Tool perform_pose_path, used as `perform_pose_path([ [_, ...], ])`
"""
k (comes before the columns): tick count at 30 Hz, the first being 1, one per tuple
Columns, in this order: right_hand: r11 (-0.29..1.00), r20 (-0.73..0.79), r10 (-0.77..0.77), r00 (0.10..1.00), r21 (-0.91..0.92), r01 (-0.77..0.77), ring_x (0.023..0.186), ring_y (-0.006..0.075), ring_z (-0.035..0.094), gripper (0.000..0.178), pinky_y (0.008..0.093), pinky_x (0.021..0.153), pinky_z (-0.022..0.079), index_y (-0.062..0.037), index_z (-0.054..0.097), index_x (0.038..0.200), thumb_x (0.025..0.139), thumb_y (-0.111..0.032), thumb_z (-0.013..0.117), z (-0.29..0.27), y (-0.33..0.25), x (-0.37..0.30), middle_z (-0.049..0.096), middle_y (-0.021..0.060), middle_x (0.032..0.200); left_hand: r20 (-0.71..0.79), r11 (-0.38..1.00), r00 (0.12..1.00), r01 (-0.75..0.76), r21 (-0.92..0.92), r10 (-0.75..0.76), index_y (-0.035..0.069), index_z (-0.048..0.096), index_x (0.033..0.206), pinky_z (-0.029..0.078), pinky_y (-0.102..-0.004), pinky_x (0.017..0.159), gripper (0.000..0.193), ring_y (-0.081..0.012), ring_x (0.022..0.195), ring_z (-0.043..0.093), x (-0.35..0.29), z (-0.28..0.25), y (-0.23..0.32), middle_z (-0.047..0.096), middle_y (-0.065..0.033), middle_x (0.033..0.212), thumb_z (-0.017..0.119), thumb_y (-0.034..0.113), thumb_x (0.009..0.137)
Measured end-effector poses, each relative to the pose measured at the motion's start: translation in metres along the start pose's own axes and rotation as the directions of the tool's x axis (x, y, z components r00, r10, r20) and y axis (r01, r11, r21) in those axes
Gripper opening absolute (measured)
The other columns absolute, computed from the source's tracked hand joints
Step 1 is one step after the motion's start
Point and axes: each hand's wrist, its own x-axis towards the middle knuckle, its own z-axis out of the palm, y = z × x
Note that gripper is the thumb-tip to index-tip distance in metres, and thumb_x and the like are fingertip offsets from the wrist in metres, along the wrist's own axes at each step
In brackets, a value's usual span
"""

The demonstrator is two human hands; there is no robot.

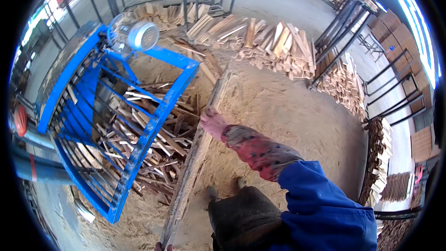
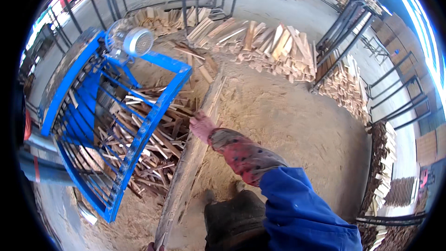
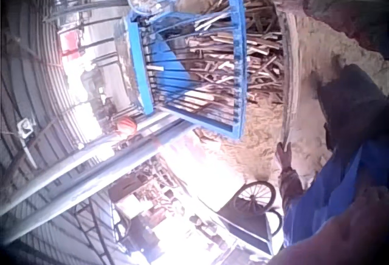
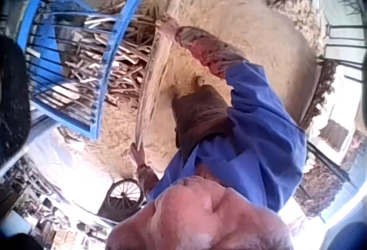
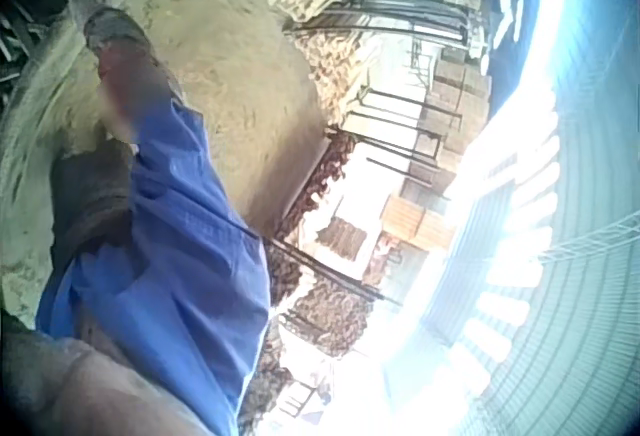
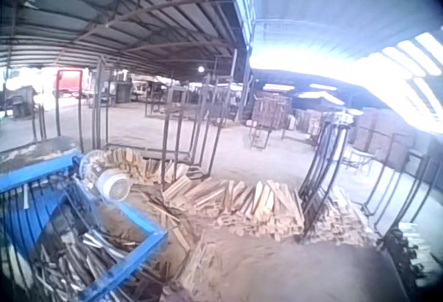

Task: The person picks up wooden planks and offcuts from a sawdust-covered floor, gathers them into bundles, and places them into a wheelbarrow. The person then moves the wheelbarrow and continues collecting more wood pieces from the floor.

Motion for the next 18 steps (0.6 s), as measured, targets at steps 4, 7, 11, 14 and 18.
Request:
perform_pose_path([
  [4, 0.989, 0.187, -0.066, 0.980, 0.143, 0.039, 0.088, 0.0248, 0.051, 0.016, 0.0398, 0.085, 0.037, -0.0131, 0.060, 0.071, 0.059, -0.024, 0.062, -0.003, 0.005, 0.002, 0.052, 0.0033, 0.079, -0.145, 0.964, 0.970, -0.218, -0.152, 0.196, 0.001, 0.055, 0.112, 0.046, -0.0430, 0.078, 0.043, -0.0356, 0.089, 0.058, 0.011, 0.046, -0.024, 0.063, -0.0178, 0.097, 0.068, 0.028, 0.081],
  [7, 0.996, 0.359, -0.093, 0.929, 0.033, 0.087, 0.083, 0.0210, 0.054, 0.012, 0.0378, 0.080, 0.039, -0.0159, 0.063, 0.064, 0.059, -0.027, 0.065, 0.000, 0.013, -0.015, 0.053, -0.0005, 0.071, -0.056, 0.964, 0.972, -0.235, -0.125, 0.229, 0.000, 0.056, 0.106, 0.046, -0.0437, 0.073, 0.030, -0.0369, 0.082, 0.059, 0.006, 0.053, 0.008, 0.063, -0.0192, 0.090, 0.064, 0.018, 0.084],
  [11, 0.992, 0.586, -0.057, 0.808, -0.058, 0.112, 0.080, 0.0211, 0.061, 0.006, 0.0396, 0.073, 0.044, -0.0167, 0.066, 0.064, 0.063, -0.023, 0.065, -0.002, 0.016, -0.037, 0.059, -0.0007, 0.071, -0.050, 0.967, 0.968, -0.249, -0.047, 0.247, -0.002, 0.055, 0.117, 0.047, -0.0447, 0.082, 0.034, -0.0400, 0.093, 0.059, -0.010, 0.048, 0.023, 0.062, -0.0243, 0.102, 0.056, 0.019, 0.089],
  [14, 0.991, 0.557, -0.124, 0.822, 0.030, 0.129, 0.080, 0.0225, 0.064, 0.004, 0.0412, 0.068, 0.048, -0.0163, 0.068, 0.066, 0.065, -0.019, 0.065, 0.007, 0.032, -0.054, 0.064, 0.0002, 0.071, -0.086, 0.948, 0.946, -0.316, -0.040, 0.311, -0.002, 0.053, 0.122, 0.047, -0.0461, 0.086, 0.038, -0.0417, 0.099, 0.057, -0.012, 0.064, 0.008, 0.060, -0.0259, 0.108, 0.050, 0.022, 0.092],
  [18, 0.985, 0.565, -0.170, 0.808, 0.073, 0.157, 0.077, 0.0247, 0.062, 0.007, 0.0402, 0.064, 0.047, -0.0146, 0.063, 0.062, 0.062, -0.021, 0.065, -0.001, 0.034, -0.062, 0.060, 0.0032, 0.072, -0.054, 0.944, 0.943, -0.329, -0.032, 0.327, -0.001, 0.054, 0.121, 0.046, -0.0475, 0.086, 0.038, -0.0428, 0.100, 0.056, -0.020, 0.071, 0.009, 0.059, -0.0266, 0.108, 0.047, 0.024, 0.094],
])
